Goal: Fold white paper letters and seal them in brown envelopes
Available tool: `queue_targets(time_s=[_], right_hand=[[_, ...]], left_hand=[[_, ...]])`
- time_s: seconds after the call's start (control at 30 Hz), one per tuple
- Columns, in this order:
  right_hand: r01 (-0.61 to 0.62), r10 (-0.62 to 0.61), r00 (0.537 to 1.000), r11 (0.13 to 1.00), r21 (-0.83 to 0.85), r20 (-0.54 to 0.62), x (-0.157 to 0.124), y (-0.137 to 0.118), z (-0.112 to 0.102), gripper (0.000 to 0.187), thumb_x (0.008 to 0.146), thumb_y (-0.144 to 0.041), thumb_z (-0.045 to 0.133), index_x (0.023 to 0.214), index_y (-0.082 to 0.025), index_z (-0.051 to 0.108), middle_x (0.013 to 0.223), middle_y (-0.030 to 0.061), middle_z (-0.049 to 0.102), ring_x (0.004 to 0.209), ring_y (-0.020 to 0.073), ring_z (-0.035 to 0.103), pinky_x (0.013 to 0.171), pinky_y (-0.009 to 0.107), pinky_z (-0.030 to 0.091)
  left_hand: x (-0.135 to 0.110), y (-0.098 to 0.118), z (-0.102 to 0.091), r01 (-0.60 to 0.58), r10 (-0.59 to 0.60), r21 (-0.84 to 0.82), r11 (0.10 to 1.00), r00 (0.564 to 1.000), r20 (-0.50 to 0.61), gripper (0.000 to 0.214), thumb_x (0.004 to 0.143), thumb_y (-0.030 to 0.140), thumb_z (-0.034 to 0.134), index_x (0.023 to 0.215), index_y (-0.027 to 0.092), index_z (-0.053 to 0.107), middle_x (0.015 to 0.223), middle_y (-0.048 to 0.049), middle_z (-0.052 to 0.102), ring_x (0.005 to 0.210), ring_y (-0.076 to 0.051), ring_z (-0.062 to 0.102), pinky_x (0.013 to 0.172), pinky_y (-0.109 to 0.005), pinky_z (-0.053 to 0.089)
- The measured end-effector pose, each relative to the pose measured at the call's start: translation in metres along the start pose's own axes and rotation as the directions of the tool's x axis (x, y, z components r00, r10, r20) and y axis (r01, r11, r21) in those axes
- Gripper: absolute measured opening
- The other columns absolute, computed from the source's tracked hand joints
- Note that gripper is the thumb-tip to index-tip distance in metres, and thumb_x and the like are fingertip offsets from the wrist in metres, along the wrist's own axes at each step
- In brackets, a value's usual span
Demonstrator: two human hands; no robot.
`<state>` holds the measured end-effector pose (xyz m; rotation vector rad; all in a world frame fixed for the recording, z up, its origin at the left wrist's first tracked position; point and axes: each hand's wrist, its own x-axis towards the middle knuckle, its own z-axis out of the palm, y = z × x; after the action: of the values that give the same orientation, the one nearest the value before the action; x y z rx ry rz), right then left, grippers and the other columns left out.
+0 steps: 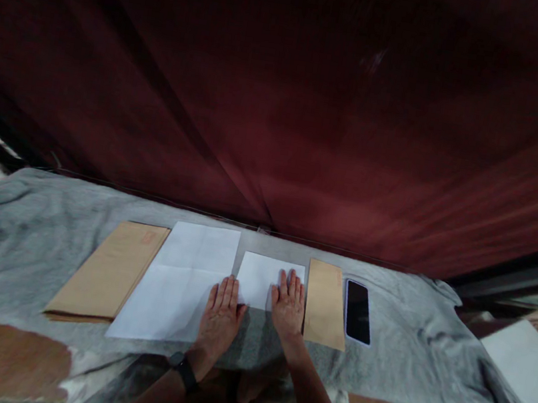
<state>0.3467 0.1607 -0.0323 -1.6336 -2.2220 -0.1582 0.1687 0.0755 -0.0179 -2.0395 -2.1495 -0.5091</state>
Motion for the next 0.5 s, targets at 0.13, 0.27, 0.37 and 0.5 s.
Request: queue_targets(time_s=[0.13,0.27,0.37,0.5], right_hand=[[0.006,-0.006,1.0,1.0,0.008,-0.029,-0.004,0.004,0.001,0.054,0.107,-0.033,0.035,0.158,-0.017,0.033,0.163,0.0162,0.031,0.149,0.0305,0.033,0.118,0.053,0.031],[0.002,-0.002,1.0,1.0,-0.008,0.007,-0.005,0.005,-0.001,0.052,0.106,-0.031,0.035,0.157,-0.017,0.035,0.163,0.016,0.031,0.15,0.0297,0.031,0.118,0.051,0.03],[-0.01,0.01,1.0,1.0,-0.001,0.025,-0.004,0.006,-0.001,0.051,0.106,-0.03,0.035,0.155,-0.016,0.038,0.162,0.0163,0.033,0.15,0.0297,0.031,0.118,0.05,0.03],[-0.04,0.039,0.999,0.999,0.031,0.017,-0.005,0.005,-0.001,0.052,0.106,-0.03,0.032,0.156,-0.017,0.037,0.162,0.0156,0.034,0.149,0.0292,0.034,0.118,0.051,0.03]], left_hand=[[0.003,0.005,-0.002,0.003,-0.003,-0.02,1.0,1.0,-0.03,0.063,0.099,0.027,0.037,0.156,0.001,0.027,0.155,-0.0256,0.042,0.147,-0.033,0.039,0.118,-0.054,0.035],[0.011,0.02,-0.007,-0.107,0.107,-0.071,0.992,0.994,-0.009,0.063,0.1,0.029,0.038,0.159,0.012,0.024,0.161,-0.016,0.038,0.15,-0.027,0.033,0.121,-0.05,0.032],[0.01,0.025,-0.001,-0.176,0.179,-0.103,0.979,0.983,0.026,0.064,0.1,0.034,0.043,0.158,0.014,0.027,0.161,-0.0141,0.038,0.151,-0.026,0.032,0.121,-0.048,0.033],[0.001,0.02,0.015,-0.189,0.194,-0.114,0.975,0.98,0.039,0.066,0.098,0.035,0.045,0.157,0.012,0.028,0.16,-0.0179,0.04,0.15,-0.027,0.034,0.12,-0.048,0.036]])
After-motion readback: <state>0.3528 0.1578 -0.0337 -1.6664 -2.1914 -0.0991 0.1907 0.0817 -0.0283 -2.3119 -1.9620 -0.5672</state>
